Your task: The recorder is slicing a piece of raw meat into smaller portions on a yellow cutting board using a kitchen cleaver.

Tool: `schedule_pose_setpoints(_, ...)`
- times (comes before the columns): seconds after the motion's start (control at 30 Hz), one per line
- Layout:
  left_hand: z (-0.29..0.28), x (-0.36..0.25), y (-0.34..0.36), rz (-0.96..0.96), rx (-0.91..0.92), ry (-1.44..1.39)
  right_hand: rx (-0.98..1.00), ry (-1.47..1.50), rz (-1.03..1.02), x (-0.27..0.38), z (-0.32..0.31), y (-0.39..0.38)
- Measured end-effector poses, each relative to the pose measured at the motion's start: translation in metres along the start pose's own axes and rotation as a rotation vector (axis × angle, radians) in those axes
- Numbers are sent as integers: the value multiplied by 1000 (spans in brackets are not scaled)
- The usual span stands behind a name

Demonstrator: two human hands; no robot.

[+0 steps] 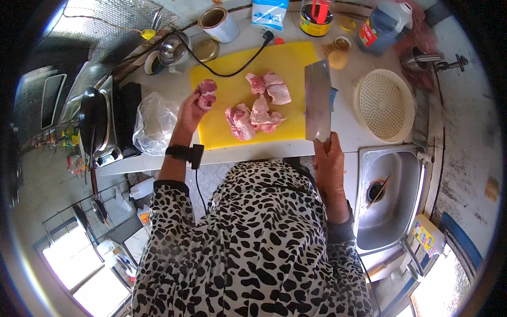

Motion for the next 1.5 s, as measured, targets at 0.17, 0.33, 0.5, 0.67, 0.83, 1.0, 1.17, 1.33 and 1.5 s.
schedule_pose_setpoints(0.17, 21, 5, -17, 61, 48, -227, -9, -8, 43, -11, -4, -3)
schedule_pose_setpoints(0.33, 19, -3, -34, 75, -57, 59, 39, -19, -3, -4, 4, -5)
schedule_pose_setpoints(0.5, 1, 0, -45, 118, -158, 477, 79, -39, -12, -2, 17, -4)
schedule_pose_setpoints(0.67, 19, 5, -55, 263, -331, 1545, 159, -44, 0, -2, 31, 0)
schedule_pose_setpoints(0.83, 24, 3, -58, 105, -441, 1710, 169, -86, -1, 5, 32, -5)
schedule_pose_setpoints(1.0, 38, -7, -63, -5, -326, 1687, 171, -115, -5, 4, 26, -7)
schedule_pose_setpoints(1.17, 43, -10, -55, -21, -300, 1828, 145, -56, 4, -6, 20, -10)
schedule_pose_setpoints(1.33, 67, -22, -52, 131, -303, 2036, 125, -101, -12, -17, 8, -13)
schedule_pose_setpoints(1.5, 98, -45, -61, 332, -288, 2062, 103, -59, -12, -17, 2, -16)
Point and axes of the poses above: each hand's wrist, its own y-axis towards the middle knuckle, its own z-axis out of the palm, x = y × z, the point moved 10 cm from there along y, towards the middle knuckle, and after that the axes turned 12 degrees about x, right-handed, at the moved point
